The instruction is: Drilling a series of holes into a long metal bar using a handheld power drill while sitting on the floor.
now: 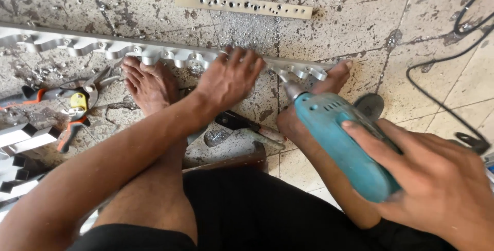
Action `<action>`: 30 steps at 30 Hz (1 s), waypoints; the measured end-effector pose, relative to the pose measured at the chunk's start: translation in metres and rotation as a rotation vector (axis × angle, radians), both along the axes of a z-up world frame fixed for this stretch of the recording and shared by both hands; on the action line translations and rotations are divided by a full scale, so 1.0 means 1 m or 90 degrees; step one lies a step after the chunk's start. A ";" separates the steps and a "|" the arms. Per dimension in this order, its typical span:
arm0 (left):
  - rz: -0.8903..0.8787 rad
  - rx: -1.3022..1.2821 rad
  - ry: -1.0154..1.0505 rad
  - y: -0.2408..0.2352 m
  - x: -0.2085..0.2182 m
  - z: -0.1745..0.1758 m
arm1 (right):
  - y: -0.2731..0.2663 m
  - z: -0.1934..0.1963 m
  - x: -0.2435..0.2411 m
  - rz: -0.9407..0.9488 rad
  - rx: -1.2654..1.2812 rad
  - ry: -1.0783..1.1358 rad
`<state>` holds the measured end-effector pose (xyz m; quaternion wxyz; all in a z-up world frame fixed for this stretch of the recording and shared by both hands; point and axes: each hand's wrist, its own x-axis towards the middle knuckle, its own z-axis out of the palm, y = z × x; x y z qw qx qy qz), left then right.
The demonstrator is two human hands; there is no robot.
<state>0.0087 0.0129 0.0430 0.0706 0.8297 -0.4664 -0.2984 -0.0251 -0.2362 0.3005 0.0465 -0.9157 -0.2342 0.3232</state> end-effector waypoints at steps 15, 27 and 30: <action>0.065 -0.035 -0.090 0.038 -0.004 -0.004 | 0.021 0.012 -0.027 0.085 -0.076 -0.095; 0.123 -0.247 -0.083 0.020 -0.002 -0.018 | 0.034 -0.023 -0.007 0.085 -0.054 -0.087; 0.124 -0.246 -0.069 0.019 -0.003 -0.022 | 0.029 -0.034 -0.008 0.087 -0.042 -0.048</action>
